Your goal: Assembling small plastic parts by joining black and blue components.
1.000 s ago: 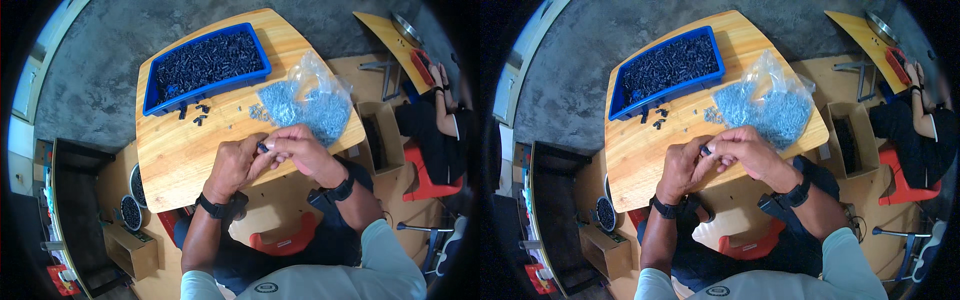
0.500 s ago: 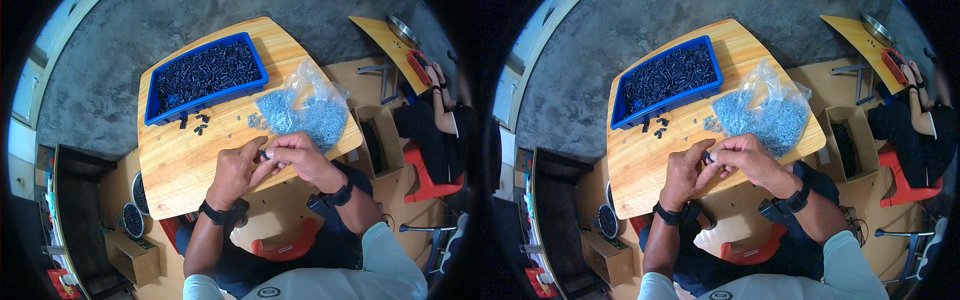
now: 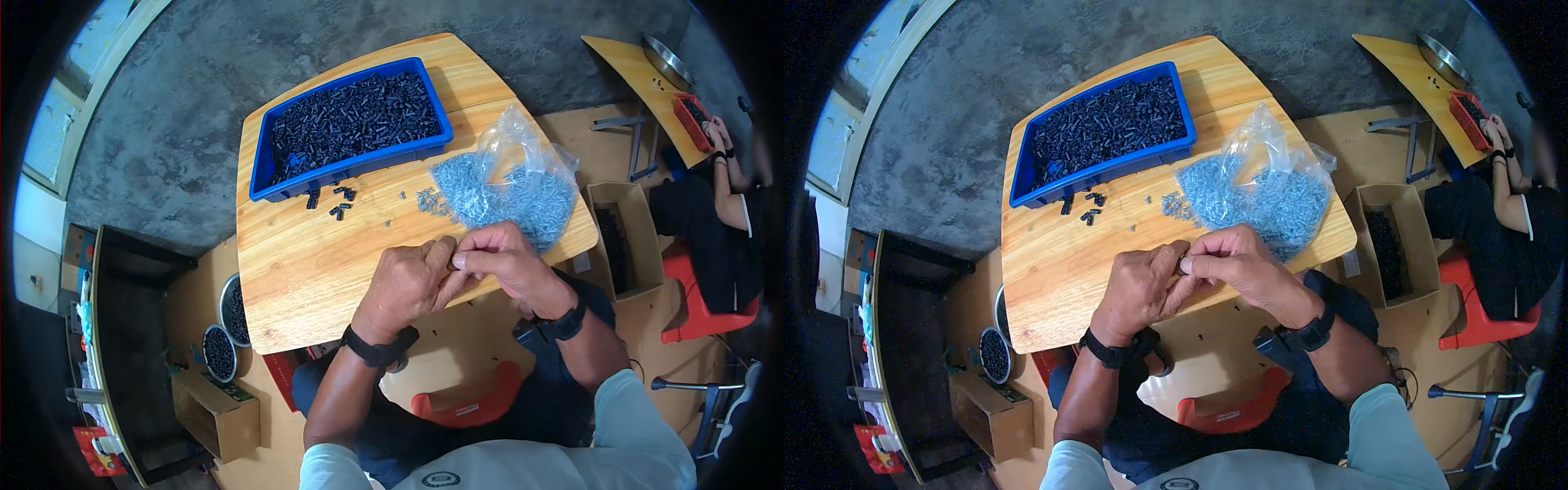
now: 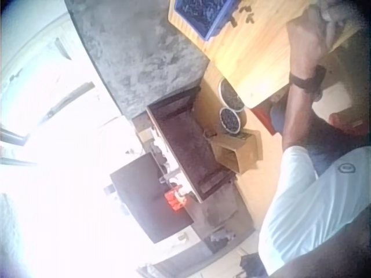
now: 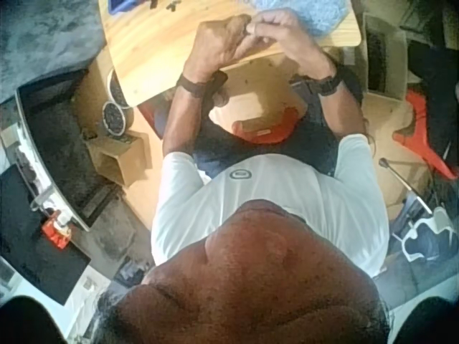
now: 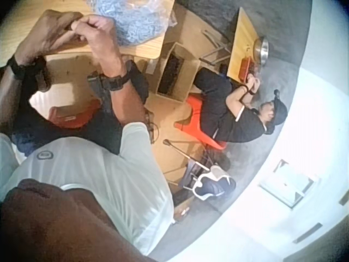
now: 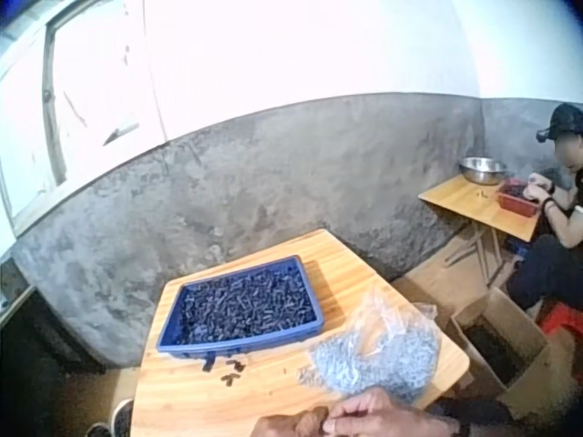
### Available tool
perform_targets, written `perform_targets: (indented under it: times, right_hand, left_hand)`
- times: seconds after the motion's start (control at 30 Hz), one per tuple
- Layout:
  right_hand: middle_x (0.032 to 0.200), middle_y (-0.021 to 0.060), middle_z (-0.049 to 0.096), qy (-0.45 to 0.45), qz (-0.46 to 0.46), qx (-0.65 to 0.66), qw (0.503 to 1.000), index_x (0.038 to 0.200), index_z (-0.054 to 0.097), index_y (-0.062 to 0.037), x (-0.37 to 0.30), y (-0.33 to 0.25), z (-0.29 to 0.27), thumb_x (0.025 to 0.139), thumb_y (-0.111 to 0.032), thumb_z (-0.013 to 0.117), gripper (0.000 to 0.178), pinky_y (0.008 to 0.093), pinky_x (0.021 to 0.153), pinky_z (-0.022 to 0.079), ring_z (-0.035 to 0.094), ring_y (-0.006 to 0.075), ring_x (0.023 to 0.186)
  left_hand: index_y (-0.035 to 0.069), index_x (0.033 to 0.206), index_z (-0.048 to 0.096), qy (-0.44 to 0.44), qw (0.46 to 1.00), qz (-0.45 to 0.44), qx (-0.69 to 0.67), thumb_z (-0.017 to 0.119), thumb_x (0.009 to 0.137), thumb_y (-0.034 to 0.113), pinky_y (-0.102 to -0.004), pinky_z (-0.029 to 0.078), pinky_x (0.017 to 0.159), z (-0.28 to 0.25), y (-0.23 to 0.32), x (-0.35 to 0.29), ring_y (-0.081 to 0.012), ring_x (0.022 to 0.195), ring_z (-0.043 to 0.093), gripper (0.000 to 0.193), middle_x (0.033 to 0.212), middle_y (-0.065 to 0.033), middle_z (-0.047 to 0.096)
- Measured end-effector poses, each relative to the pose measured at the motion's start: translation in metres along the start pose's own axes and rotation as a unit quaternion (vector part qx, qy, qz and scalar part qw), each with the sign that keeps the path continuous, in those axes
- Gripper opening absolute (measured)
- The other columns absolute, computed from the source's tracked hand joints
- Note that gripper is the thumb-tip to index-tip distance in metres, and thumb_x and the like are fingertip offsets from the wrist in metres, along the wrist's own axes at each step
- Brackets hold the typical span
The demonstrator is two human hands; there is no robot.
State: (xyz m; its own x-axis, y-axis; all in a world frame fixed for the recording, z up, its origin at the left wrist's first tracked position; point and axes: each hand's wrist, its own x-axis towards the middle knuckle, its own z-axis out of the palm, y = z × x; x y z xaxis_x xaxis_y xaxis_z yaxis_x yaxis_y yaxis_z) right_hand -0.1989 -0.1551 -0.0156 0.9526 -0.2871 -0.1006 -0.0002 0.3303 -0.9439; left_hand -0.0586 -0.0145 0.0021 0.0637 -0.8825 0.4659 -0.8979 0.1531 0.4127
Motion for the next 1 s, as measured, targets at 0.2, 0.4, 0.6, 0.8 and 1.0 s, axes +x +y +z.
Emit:
perform_targets:
  times: [0.2,0.4,0.6,0.8,1.0]
  right_hand:
    - [0.079,0.0062,0.07,0.008,0.02,0.0,1.0,0.087,0.073,0.0017,0.004,-0.001,0.007,0.09,-0.015,0.068,0.018,0.0241,0.066,0.047,0.062,0.0094,0.071]
    - [0.075,0.0035,0.067,0.031,0.009,-0.028,0.999,0.082,0.071,-0.0013,0.015,-0.005,0.011,0.09,-0.017,0.066,0.018,0.0247,0.067,0.044,0.057,0.0094,0.07]
    - [0.075,0.0039,0.064,-0.027,-0.013,0.063,0.998,0.088,0.07,0.0005,0.029,0.006,0.022,0.093,-0.022,0.066,0.023,0.0259,0.065,0.045,0.054,0.0096,0.067]
    - [0.068,-0.0018,0.051,-0.056,0.02,0.093,0.994,0.096,0.068,0.0065,0.022,0.016,0.045,0.096,-0.031,0.064,0.038,0.0273,0.069,0.053,0.05,0.0078,0.064]
    - [0.067,-0.0028,0.047,-0.066,-0.019,0.051,0.996,0.102,0.065,0.0086,0.018,0.019,0.027,0.095,-0.032,0.063,0.041,0.0281,0.064,0.054,0.048,0.0071,0.061]
  left_hand:
    - [0.003,0.098,0.064,-0.002,1.0,-0.008,-0.003,0.077,0.084,0.019,-0.038,0.051,0.052,0.005,-0.008,-0.007,-0.0292,0.058,0.066,0.025,0.067,-0.0127,0.064]
    - [0.006,0.086,0.059,0.05,0.998,0.008,0.024,0.076,0.083,0.022,-0.0388,0.048,0.05,0.003,-0.016,-0.005,-0.0294,0.052,0.062,0.023,0.063,-0.0111,0.059]
    - [0.004,0.091,0.061,0.097,0.993,-0.021,0.063,0.076,0.084,0.021,-0.0378,0.049,0.05,-0.025,-0.012,-0.017,-0.029,0.054,0.063,0.023,0.065,-0.0115,0.061]
    - [0.001,0.097,0.07,0.234,0.955,-0.158,0.093,0.079,0.08,0.012,-0.0307,0.049,0.05,-0.093,0.013,-0.116,-0.0191,0.053,0.066,0.022,0.061,-0.0085,0.064]
    - [-0.003,0.1,0.072,0.141,0.87,-0.442,0.169,0.077,0.087,0.02,-0.0249,0.05,0.059,-0.161,-0.021,-0.254,-0.0096,0.061,0.065,0.027,0.07,-0.0116,0.071]
